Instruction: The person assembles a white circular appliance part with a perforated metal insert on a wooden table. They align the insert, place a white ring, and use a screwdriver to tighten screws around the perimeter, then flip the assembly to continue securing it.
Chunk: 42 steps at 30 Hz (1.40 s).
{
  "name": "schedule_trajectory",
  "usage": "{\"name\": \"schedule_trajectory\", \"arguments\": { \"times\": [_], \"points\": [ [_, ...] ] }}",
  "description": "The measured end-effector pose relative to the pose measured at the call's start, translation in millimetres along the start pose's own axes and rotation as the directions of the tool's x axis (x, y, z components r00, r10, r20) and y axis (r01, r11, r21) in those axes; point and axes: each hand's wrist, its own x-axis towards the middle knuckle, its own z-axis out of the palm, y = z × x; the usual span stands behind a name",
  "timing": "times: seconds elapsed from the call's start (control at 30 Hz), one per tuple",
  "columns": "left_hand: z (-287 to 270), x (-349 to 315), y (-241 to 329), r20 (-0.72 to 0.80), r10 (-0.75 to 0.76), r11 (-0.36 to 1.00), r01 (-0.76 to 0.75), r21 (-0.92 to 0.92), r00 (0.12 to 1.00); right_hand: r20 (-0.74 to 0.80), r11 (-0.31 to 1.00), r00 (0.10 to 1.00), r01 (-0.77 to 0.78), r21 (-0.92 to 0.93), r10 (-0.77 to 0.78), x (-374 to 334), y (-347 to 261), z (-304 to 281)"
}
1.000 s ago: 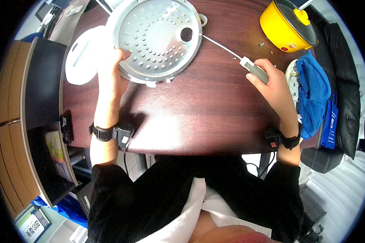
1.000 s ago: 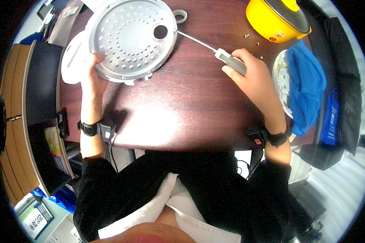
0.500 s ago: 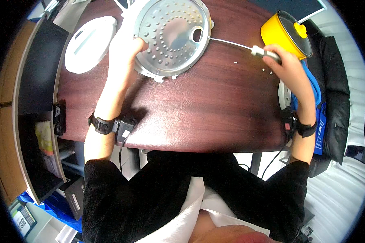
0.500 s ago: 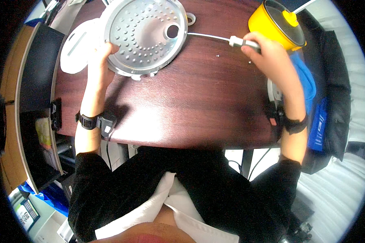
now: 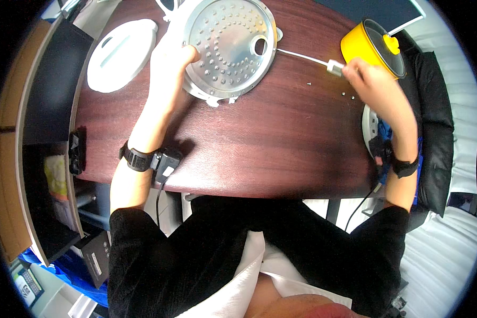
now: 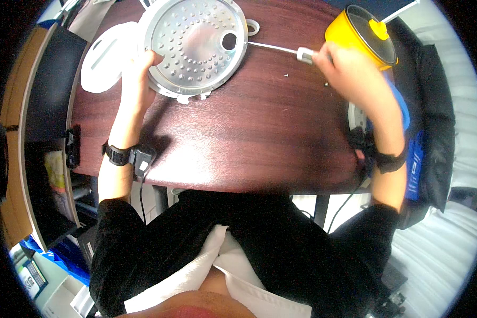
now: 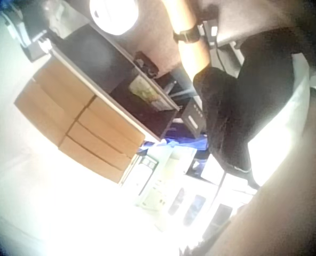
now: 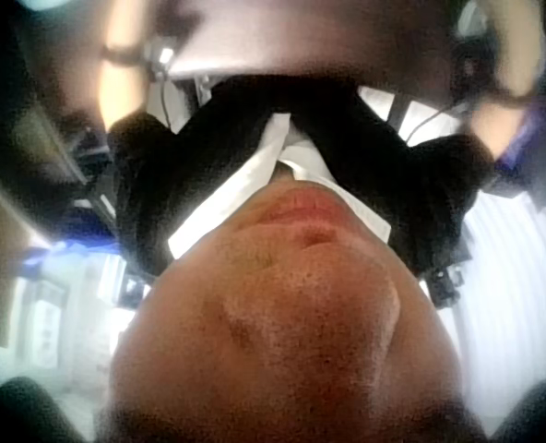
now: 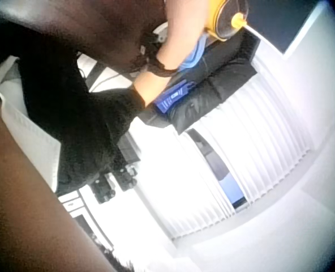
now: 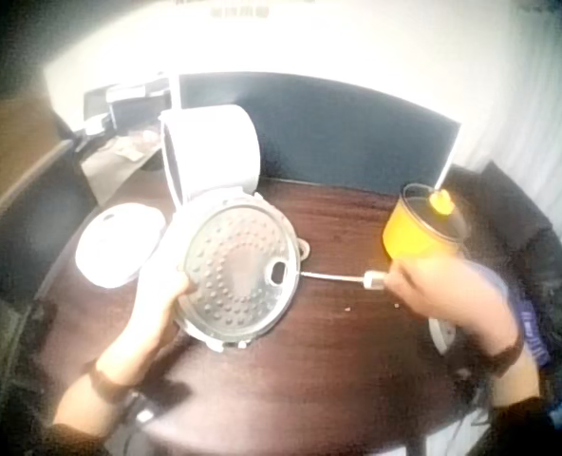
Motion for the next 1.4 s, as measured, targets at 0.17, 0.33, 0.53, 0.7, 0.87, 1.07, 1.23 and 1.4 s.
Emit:
{"name": "schedule_trajectory", "arguments": {
  "times": [0.17, 0.33, 0.53, 0.7, 0.87, 1.07, 1.23, 1.4],
  "points": [
    [3.7, -2.9, -0.4, -0.018, -0.031, 0.996, 0.029, -0.084, 0.999, 0.255, 0.833, 0.901, -0.424, 0.356, 0.35, -23.5, -27.0, 27.1],
    [-2.6, 0.8, -4.4, 0.008, 0.032, 0.999, -0.033, 0.026, 0.999, 0.174, 0.924, 0.962, -0.252, 0.288, 0.209, -16.7, -22.6, 34.2],
    [2.5, -3.7, 1.9, 0.001, 0.015, 0.999, -0.015, -0.045, 1.0, -0.052, 0.957, 0.989, 0.122, -0.265, -0.141, 15.0, 1.0, -1.9],
    [4.8, -4.8, 1.1, 0.003, 0.041, 0.994, -0.04, -0.1, 0.999, -0.159, 0.86, 0.967, 0.092, -0.502, -0.197, 37.8, -7.0, -21.1],
    [2.6, -1.2, 1.8, -0.012, 0.025, 1.0, -0.024, 0.014, 1.0, -0.282, 0.83, 0.888, 0.171, -0.53, -0.363, 38.7, -16.6, -24.4],
    [3.4, -3.3, 1.9, -0.036, 0.05, 0.998, -0.048, 0.048, 0.998, -0.405, 0.952, 0.884, 0.123, -0.28, -0.233, 7.9, -6.9, -16.9],
    [5.9, 0.1, 0.7, -0.037, 0.045, 0.998, -0.044, 0.036, 0.998, -0.049, 0.689, 0.923, -0.249, 0.68, 0.382, -35.8, 8.0, 38.1],
    [6.0, -2.5, 4.8, -0.074, -0.017, 0.998, 0.021, 0.056, 0.997, 0.266, 0.335, 0.837, -0.454, 0.826, 0.479, -58.7, -2.2, 66.2]
  ]
}}
